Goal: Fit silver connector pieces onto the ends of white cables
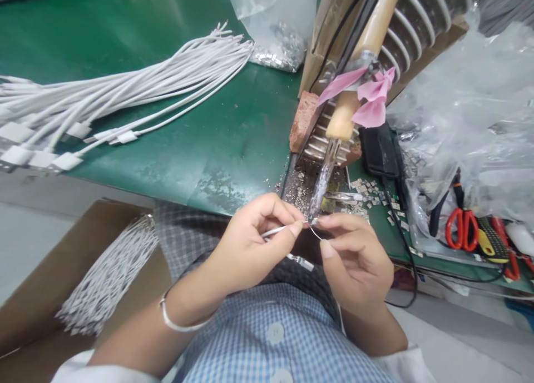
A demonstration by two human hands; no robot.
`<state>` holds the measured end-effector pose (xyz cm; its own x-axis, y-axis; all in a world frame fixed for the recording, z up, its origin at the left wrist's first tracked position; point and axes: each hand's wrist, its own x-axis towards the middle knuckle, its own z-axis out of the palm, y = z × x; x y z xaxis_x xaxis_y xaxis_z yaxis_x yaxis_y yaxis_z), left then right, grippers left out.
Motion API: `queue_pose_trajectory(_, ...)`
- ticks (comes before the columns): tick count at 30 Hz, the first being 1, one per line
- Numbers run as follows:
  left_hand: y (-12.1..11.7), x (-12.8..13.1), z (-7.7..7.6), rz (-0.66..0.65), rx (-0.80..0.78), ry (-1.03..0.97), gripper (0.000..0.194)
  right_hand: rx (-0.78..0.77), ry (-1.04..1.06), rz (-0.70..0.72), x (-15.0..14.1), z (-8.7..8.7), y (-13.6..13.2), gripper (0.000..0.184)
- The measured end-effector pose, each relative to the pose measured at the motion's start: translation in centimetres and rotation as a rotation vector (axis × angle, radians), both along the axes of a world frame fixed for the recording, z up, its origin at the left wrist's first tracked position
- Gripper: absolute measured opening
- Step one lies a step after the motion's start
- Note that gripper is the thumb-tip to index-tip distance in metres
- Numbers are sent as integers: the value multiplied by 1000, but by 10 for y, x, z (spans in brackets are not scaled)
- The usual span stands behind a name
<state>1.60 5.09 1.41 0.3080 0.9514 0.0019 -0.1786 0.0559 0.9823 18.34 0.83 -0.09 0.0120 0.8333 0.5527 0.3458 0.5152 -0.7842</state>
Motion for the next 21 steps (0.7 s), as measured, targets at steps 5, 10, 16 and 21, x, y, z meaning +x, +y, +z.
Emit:
queue_pose_trajectory(5, -1, -1, 2, -3, -20, 11, 14, -9, -9, -7, -1, 2, -1, 24)
queue_pose_trajectory(10, -3, -4, 1, -1, -23, 41, 13, -41, -14, -5, -1, 1, -3, 21)
queue_pose_trajectory(16, -4, -4, 0, -13, -20, 52, 13, -44, 9, -5, -1, 0, -3, 22)
queue_pose_trajectory(21, -5, -3, 1, -6, -3, 60, 13, -34, -7, -20, -1, 0, -2, 20)
